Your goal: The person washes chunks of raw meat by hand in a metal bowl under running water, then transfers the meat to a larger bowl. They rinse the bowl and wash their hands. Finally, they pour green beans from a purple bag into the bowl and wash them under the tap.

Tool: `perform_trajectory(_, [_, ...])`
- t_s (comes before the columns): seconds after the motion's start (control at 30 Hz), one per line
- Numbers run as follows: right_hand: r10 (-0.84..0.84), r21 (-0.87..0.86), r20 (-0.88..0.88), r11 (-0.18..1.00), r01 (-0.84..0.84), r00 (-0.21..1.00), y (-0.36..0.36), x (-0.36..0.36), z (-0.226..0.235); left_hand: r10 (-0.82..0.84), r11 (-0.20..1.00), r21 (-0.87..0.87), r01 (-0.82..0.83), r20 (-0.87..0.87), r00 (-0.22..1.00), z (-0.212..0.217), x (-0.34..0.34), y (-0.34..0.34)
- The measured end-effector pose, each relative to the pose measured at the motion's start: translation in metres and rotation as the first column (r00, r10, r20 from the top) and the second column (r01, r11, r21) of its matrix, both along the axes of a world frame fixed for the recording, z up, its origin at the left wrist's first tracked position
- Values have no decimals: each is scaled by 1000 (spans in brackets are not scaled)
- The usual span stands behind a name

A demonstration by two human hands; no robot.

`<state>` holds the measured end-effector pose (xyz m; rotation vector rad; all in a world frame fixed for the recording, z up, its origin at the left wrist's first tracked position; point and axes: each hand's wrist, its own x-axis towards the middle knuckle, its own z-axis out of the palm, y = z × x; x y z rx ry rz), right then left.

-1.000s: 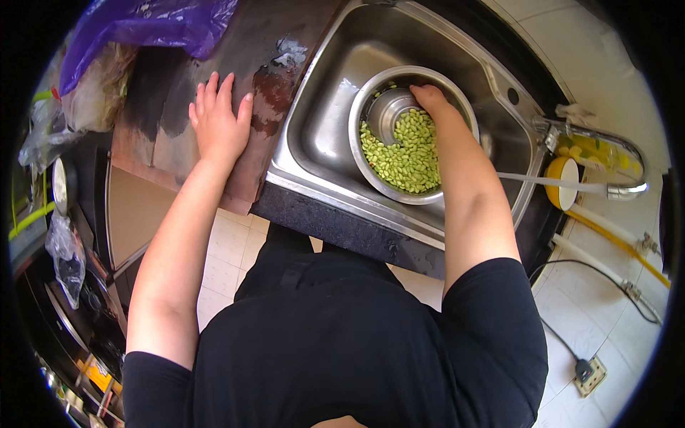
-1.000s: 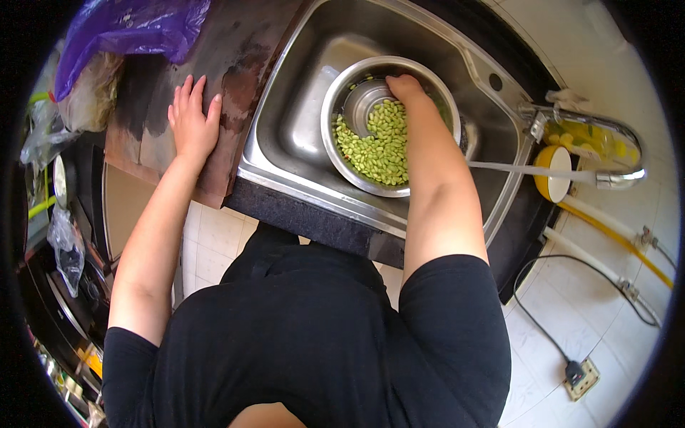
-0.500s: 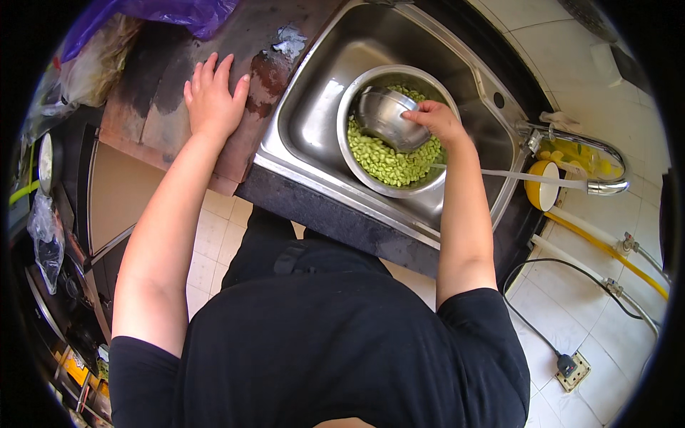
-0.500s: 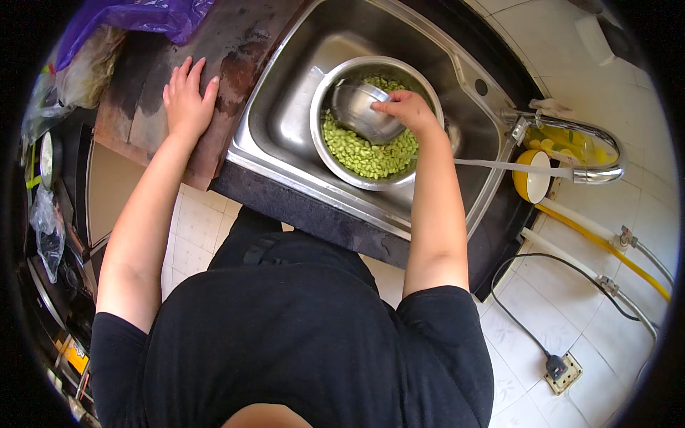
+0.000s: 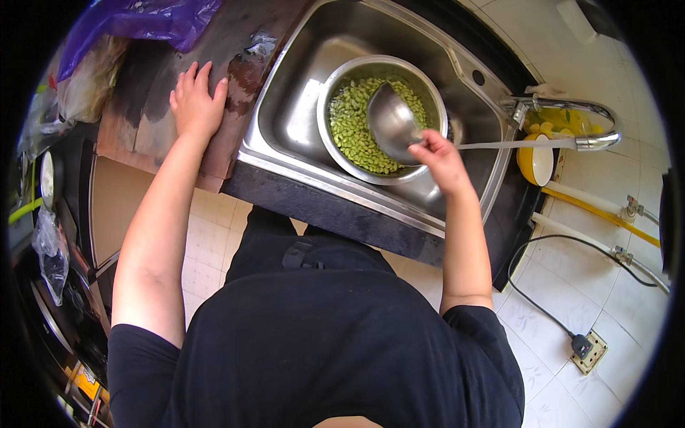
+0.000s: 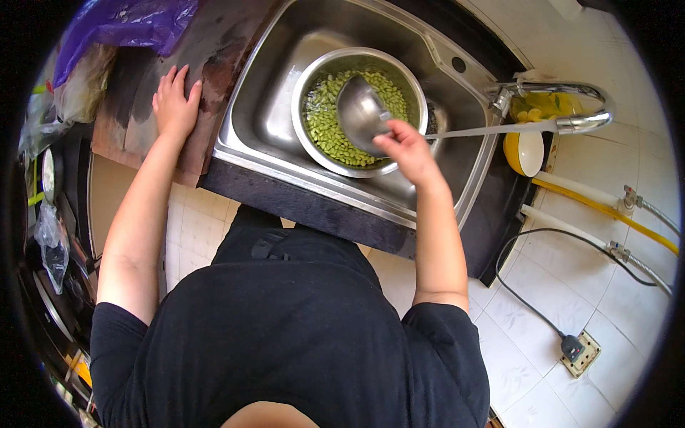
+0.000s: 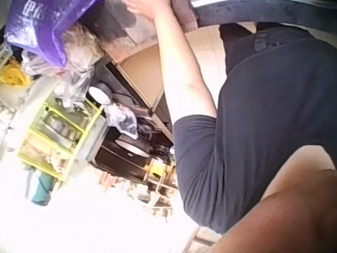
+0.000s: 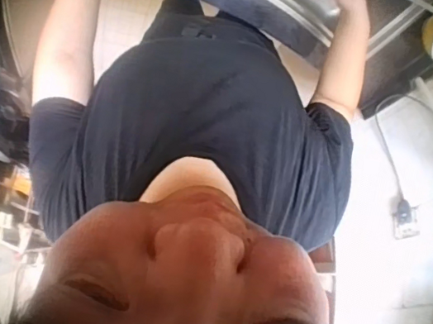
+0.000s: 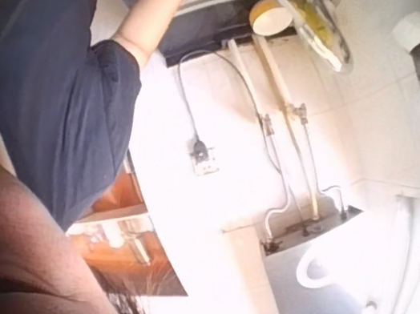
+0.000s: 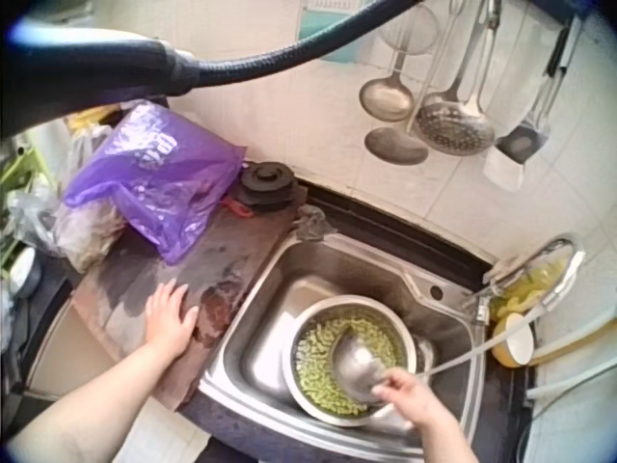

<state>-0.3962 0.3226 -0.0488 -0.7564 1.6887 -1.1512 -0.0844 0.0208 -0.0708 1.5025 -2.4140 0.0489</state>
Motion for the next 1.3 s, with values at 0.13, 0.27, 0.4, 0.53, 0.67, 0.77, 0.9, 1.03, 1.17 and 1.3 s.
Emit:
perform_trajectory(0.13, [262, 112, -764, 954, -278, 590, 16, 29, 26, -15, 1000, 6, 15, -3, 1000, -2, 1, -1])
perform_trajectory(0.27, [327, 211, -886, 915, -343, 329, 39, 27, 26, -16, 1000, 20, 16, 4, 1000, 1, -1, 0])
perform_trajectory(0.4, [298, 210, -931, 910, -358, 211, 55, 20, 21, -17, 1000, 16, 17, 6, 1000, 2, -1, 1])
perform_trajectory(0.53, [257, 169, -945, 914, -369, 202, 62, 14, 20, -23, 1000, 20, 23, 2, 1000, 3, -1, 1])
perform_trajectory(0.67, [300, 187, -918, 904, -384, 259, 56, 12, 28, -25, 1000, 12, 25, -2, 1000, 2, 0, 0])
perform_trajectory(0.77, [208, 58, -745, 967, -250, 634, 53, 15, 28, -19, 1000, 14, 19, 0, 1000, 3, -2, 1])
perform_trajectory(0.9, [-252, -169, 292, 936, 309, 923, 49, 10, 18, -16, 1000, -3, 16, 11, 1000, 0, -1, 0])
perform_trajectory(1.03, [-196, -211, 713, 856, 472, 674, 32, -1, 14, -5, 1000, 1, 5, 7, 1000, 2, 0, 0])
perform_trajectory(1.17, [-130, -334, 650, 836, 435, 748, -13, 21, 42, 2, 1000, 24, -2, 0, 1000, 4, -3, 3])
perform_trajectory(1.3, [99, -392, -258, 899, -198, 961, -85, 52, 66, 24, 1000, 14, -24, 27, 999, 5, -4, 4])
